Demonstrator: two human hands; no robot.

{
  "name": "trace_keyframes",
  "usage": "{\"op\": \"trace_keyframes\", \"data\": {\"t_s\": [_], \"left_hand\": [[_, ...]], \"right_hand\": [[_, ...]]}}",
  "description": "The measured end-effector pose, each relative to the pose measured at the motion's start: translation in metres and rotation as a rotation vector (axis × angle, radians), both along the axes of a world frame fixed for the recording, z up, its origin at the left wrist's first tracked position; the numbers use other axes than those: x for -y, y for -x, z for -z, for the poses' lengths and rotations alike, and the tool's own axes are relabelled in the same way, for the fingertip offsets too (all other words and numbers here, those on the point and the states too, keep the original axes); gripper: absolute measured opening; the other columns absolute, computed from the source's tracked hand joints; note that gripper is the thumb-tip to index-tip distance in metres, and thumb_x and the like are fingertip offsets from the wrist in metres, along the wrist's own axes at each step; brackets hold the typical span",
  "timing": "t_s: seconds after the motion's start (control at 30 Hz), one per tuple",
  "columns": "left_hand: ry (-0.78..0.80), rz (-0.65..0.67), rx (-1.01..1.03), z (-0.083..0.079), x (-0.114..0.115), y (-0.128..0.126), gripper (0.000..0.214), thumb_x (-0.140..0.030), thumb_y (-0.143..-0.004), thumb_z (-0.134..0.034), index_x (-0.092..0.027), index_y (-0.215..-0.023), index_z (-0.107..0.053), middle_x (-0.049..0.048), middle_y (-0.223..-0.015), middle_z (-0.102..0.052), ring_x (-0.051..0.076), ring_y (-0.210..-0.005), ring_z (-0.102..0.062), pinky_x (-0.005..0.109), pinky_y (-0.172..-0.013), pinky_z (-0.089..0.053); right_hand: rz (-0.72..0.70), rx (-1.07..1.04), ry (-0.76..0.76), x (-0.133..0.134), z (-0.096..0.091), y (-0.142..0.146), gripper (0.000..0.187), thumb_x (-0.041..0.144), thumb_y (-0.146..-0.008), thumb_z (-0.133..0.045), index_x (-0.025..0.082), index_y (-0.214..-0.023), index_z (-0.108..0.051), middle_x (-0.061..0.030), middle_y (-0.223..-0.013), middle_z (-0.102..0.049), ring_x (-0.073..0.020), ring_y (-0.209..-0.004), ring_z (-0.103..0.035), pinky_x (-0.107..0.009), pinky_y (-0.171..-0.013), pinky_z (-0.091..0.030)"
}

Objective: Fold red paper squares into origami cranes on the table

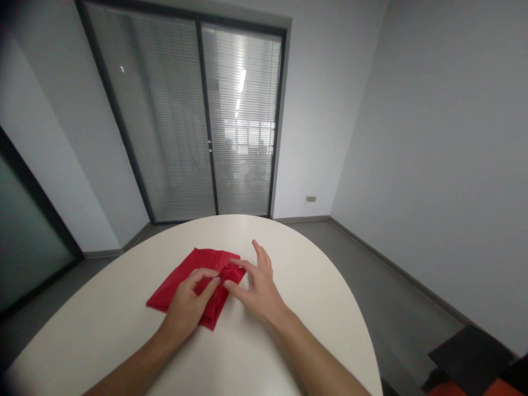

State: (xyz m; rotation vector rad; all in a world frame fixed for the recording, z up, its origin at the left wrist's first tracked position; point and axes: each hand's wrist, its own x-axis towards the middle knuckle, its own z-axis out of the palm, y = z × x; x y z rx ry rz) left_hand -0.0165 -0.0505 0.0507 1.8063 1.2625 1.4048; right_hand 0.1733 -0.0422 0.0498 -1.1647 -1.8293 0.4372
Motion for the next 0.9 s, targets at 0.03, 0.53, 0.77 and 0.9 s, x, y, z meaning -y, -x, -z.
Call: {"op": "trace_keyframes", "data": {"t_s": [0.03, 0.53, 0.77, 0.9], "left_hand": [[-0.008, -0.021, 0.002, 0.001, 0.0, 0.0, 0.017, -0.034, -0.087, -0.06, -0.021, -0.084, -0.07, 0.0057, -0.093, -0.072, 0.024, -0.092, -0.066, 0.037, -0.089, -0.049], [0.183, 0.241, 0.172, 0.003, -0.001, -0.006, 0.016, -0.033, -0.087, -0.058, -0.018, -0.085, -0.065, 0.0049, -0.088, -0.072, 0.02, -0.085, -0.067, 0.031, -0.082, -0.051], [0.245, 0.23, 0.36, 0.006, -0.001, -0.008, 0.038, -0.033, -0.078, -0.067, -0.019, -0.111, -0.057, 0.0075, -0.099, -0.071, 0.022, -0.091, -0.069, 0.035, -0.082, -0.056], [0.287, 0.231, 0.377, 0.007, -0.001, -0.008, 0.047, -0.035, -0.075, -0.069, -0.018, -0.116, -0.056, 0.0105, -0.107, -0.069, 0.023, -0.097, -0.069, 0.034, -0.08, -0.056]], "right_hand": [[0.033, 0.048, -0.037, 0.0, 0.001, -0.001, 0.036, 0.046, -0.082, -0.073, 0.029, -0.113, -0.071, -0.0086, -0.161, -0.023, -0.0376, -0.149, -0.012, -0.06, -0.116, -0.018], [-0.32, -0.595, 0.241, -0.009, 0.012, 0.005, 0.029, 0.043, -0.077, -0.08, 0.021, -0.081, -0.062, -0.0026, -0.084, -0.07, -0.0188, -0.08, -0.065, -0.033, -0.08, -0.05], [-0.366, -0.634, 0.363, -0.006, 0.01, 0.01, 0.034, 0.048, -0.08, -0.076, 0.019, -0.092, -0.064, -0.0003, -0.076, -0.067, -0.0121, -0.063, -0.058, -0.025, -0.061, -0.046], [-0.401, -0.609, 0.36, -0.008, 0.009, 0.008, 0.032, 0.048, -0.084, -0.071, 0.019, -0.097, -0.064, -0.0004, -0.075, -0.067, -0.0128, -0.066, -0.06, -0.026, -0.063, -0.047]]}}
